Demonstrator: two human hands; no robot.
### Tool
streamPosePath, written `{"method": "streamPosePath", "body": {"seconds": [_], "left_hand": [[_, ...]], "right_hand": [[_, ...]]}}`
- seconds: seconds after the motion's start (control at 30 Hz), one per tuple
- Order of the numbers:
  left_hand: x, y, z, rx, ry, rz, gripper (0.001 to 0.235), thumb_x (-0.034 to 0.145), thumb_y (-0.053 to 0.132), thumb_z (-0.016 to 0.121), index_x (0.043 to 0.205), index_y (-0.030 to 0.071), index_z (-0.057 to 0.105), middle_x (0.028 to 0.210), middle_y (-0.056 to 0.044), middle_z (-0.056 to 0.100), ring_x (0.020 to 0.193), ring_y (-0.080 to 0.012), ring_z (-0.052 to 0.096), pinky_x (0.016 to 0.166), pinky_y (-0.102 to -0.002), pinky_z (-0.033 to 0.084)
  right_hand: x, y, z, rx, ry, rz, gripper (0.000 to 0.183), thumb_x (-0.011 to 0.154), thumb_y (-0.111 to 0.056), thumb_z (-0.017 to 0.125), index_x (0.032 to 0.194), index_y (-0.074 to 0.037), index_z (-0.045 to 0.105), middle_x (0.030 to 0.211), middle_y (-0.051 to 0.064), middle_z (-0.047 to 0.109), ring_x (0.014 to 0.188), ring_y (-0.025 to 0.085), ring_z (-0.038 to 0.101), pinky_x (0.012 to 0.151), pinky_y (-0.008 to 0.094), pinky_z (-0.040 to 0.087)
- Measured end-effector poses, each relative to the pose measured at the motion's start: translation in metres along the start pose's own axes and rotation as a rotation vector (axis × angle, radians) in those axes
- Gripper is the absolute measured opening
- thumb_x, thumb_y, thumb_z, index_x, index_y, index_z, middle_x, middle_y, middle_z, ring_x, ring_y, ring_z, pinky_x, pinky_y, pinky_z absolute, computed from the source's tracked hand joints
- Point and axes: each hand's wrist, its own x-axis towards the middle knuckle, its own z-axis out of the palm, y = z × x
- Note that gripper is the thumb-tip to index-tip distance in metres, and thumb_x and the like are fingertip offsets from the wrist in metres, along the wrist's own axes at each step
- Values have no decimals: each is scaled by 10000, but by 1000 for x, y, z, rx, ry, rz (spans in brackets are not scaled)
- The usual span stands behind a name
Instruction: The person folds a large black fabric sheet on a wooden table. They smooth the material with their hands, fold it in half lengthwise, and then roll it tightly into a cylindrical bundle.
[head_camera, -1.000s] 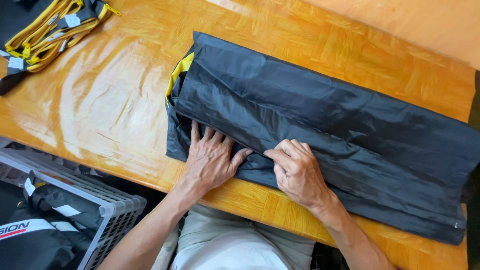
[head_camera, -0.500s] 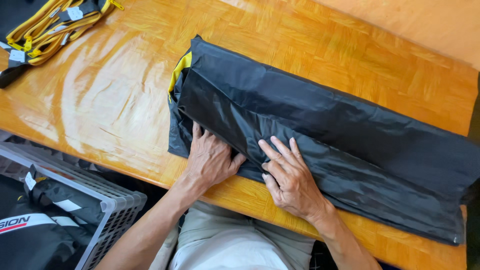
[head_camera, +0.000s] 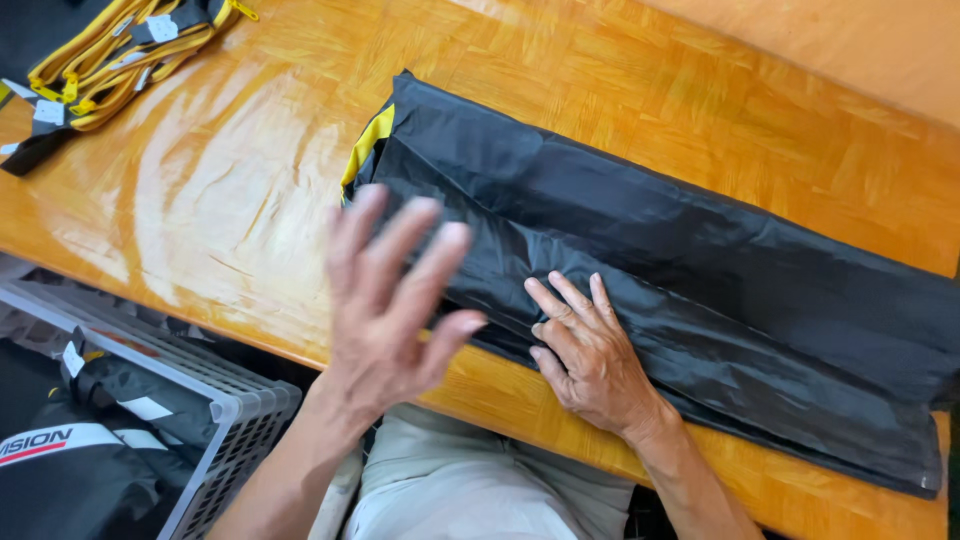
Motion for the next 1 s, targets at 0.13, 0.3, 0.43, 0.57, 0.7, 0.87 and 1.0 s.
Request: {"method": "streamPosePath", "body": {"seconds": [0.13,0.3,0.43,0.57,0.7,0.87,1.0], "left_hand": [[-7,3,43,32,-88,101,353,1056,239,631,739,101,564,781,-53,632,1134,-307,681,1167,-563,349],[-32,-4,60,124,-306,-54,218,912,255,683,786,111,579,831,-98,557,857,-335,550,806,-451,427],[-37,6,51,157,-334,-41,193,918,263,703,849,111,607,906,-103,574,942,-315,583,979,-469,428],[-48,10,52,335,-397,-102,216,936,392,665,915,189,594,1177,-95,623,1333,-290,561,1065,-501,396],[-61,4,63,455,-441,-167,328,987,494,545,991,168,571,1471,-157,554,1409,-343,502,1126,-578,371],[-64,1,65,394,-451,-182,341,988,509,541,961,170,567,1518,-162,540,1427,-339,501,1125,-548,394],[-59,0,61,368,-461,-207,418,967,566,543,1007,152,585,1489,-112,572,1388,-284,530,1075,-490,433]], "right_hand": [[2,-4,-6,11,-22,36,90,948,-123,611,1007,-55,621,1541,139,508,1463,418,425,1173,740,179],[8,0,-26,183,-141,172,614,865,-431,770,1327,-69,586,1587,200,429,1509,342,358,1193,665,145],[35,19,-36,-132,143,292,661,979,-523,558,1452,-63,529,1636,257,315,1517,476,302,1137,703,276],[55,58,-15,-485,29,532,944,887,-740,547,1623,-194,318,1667,292,97,1521,512,122,1013,864,178],[59,73,8,-480,-38,626,986,878,-823,436,1641,-231,234,1684,243,50,1533,486,72,1005,888,102],[60,79,4,-431,-64,627,1005,856,-843,444,1634,-247,225,1685,228,110,1526,483,119,997,889,107],[58,83,6,-480,-40,575,997,859,-850,440,1629,-245,254,1677,231,156,1520,464,164,998,882,138]]}}
